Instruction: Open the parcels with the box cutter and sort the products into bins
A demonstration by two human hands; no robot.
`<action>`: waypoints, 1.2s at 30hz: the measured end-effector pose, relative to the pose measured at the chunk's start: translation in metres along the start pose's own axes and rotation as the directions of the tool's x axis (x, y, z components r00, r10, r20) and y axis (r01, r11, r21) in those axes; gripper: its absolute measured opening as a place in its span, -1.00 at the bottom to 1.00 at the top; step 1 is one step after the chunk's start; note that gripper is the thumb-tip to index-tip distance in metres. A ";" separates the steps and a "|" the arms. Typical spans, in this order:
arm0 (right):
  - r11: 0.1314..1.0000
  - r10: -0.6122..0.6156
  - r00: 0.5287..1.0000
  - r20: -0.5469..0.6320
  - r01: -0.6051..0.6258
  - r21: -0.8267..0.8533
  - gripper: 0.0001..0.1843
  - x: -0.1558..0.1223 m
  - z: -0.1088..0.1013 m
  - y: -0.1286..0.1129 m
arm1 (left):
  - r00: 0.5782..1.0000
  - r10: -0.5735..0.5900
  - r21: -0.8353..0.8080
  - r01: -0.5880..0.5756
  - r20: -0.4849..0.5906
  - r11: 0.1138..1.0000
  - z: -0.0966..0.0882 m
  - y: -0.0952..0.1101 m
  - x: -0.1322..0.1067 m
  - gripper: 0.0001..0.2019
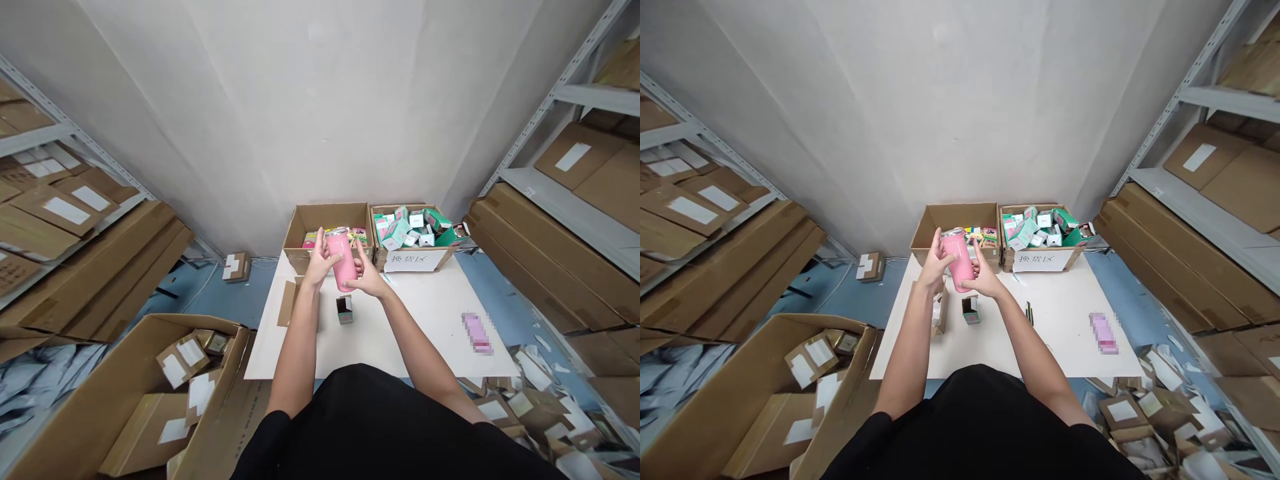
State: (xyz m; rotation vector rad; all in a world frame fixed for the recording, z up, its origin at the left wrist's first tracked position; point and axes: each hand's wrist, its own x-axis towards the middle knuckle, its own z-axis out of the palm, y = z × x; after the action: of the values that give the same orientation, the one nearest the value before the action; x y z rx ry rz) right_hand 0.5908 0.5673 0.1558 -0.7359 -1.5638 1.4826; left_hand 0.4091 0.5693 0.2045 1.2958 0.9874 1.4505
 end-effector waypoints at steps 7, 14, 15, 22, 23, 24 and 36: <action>0.996 0.020 1.000 0.024 -0.021 0.085 0.54 -0.001 0.008 0.000 | 1.000 0.000 0.014 0.001 -0.012 1.000 -0.008 0.002 0.001 0.31; 1.000 0.026 0.995 -0.099 -0.026 0.009 0.68 0.002 0.017 0.004 | 0.996 -0.089 -0.011 0.089 -0.002 0.996 -0.017 -0.005 0.000 0.38; 1.000 0.016 0.994 -0.106 -0.015 0.009 0.67 0.003 0.019 0.006 | 0.995 -0.099 -0.025 0.099 0.004 0.995 -0.017 -0.005 0.000 0.39; 0.999 0.025 0.992 -0.121 -0.021 0.030 0.63 0.008 0.023 0.014 | 0.992 -0.119 -0.053 0.121 0.040 0.991 -0.021 -0.011 0.004 0.36; 1.000 0.026 0.988 -0.153 -0.025 0.010 0.66 0.008 0.024 0.014 | 0.992 -0.125 -0.022 0.125 0.020 0.992 -0.021 -0.012 0.005 0.38; 1.000 0.026 0.985 -0.171 -0.027 -0.002 0.67 0.008 0.025 0.014 | 0.991 -0.133 -0.005 0.133 0.008 0.991 -0.021 -0.013 0.006 0.40; 0.999 -0.015 0.989 -0.148 0.021 0.040 0.58 0.008 0.031 0.016 | 0.979 -0.170 -0.116 0.183 0.114 0.976 -0.031 -0.029 0.005 0.34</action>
State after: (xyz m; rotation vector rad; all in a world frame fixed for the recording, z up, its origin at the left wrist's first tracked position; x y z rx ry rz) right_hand 0.5580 0.5606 0.1431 -0.7876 -1.4213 1.4106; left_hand 0.3816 0.5817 0.1737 1.1498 0.9042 1.2761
